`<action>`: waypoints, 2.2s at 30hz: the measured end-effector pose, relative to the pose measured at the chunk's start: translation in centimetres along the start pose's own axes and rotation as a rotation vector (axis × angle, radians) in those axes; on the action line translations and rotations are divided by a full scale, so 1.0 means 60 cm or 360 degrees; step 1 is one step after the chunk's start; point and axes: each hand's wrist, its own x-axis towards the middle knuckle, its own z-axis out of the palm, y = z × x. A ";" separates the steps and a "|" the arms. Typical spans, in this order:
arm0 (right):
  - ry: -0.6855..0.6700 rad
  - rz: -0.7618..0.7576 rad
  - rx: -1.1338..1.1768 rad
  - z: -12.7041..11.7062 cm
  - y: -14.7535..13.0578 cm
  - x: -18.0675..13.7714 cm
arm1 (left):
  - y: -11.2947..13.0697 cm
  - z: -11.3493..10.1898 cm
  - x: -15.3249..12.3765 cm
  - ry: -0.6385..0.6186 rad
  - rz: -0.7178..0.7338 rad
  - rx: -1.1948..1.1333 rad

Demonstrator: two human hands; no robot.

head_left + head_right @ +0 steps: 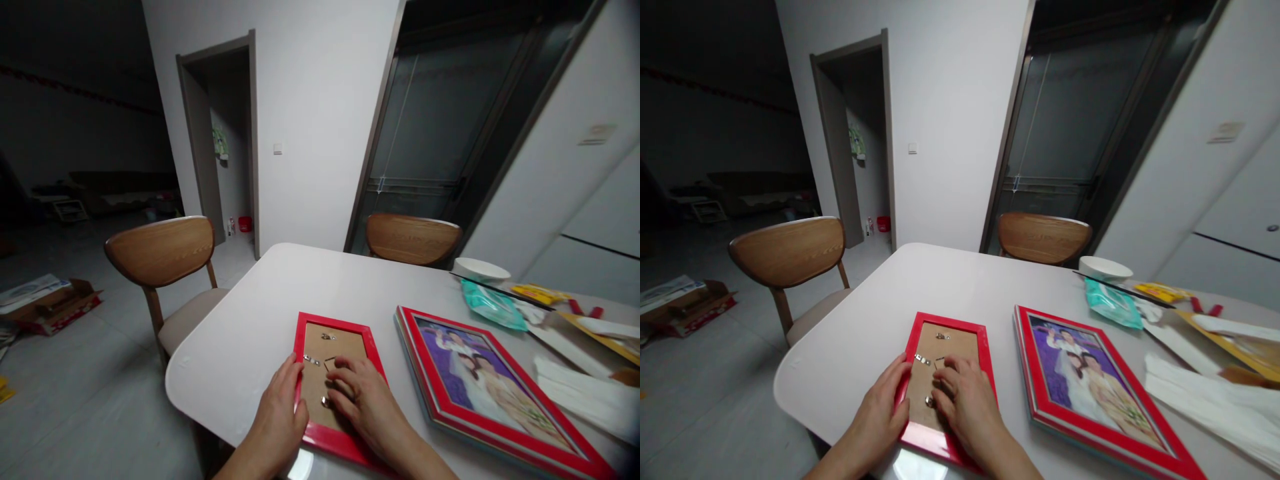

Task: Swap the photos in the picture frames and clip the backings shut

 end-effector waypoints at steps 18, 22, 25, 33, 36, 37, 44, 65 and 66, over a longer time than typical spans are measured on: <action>0.0264 0.0203 -0.0314 0.025 0.035 0.100 | -0.014 0.012 -0.002 0.0082 0.0083 0.0051; 0.0248 0.0264 -0.0349 0.025 0.048 0.114 | -0.015 0.010 0.001 0.0123 0.0067 -0.0040; 0.0257 0.0343 -0.0353 0.030 0.044 0.127 | -0.015 0.009 0.002 0.0102 0.0052 -0.0045; 0.0075 0.0273 -0.0272 -0.039 0.061 0.080 | -0.022 0.007 0.003 0.0157 0.0025 -0.0136; -0.0153 0.0193 -0.0276 -0.059 0.067 0.039 | -0.023 0.005 0.004 0.0165 0.0015 -0.0144; -0.0194 0.0163 -0.0284 -0.059 0.066 0.029 | -0.022 0.005 0.004 0.0161 0.0013 -0.0135; 0.0034 0.0239 -0.0340 -0.022 0.059 0.024 | -0.019 0.002 0.003 0.0159 0.0019 -0.0131; 0.0188 0.0282 0.0024 -0.007 0.002 -0.001 | 0.003 -0.009 -0.001 0.0191 -0.0095 -0.0280; 0.0217 0.0291 0.0031 -0.014 -0.005 -0.001 | 0.008 -0.013 0.002 0.0203 -0.0138 -0.0343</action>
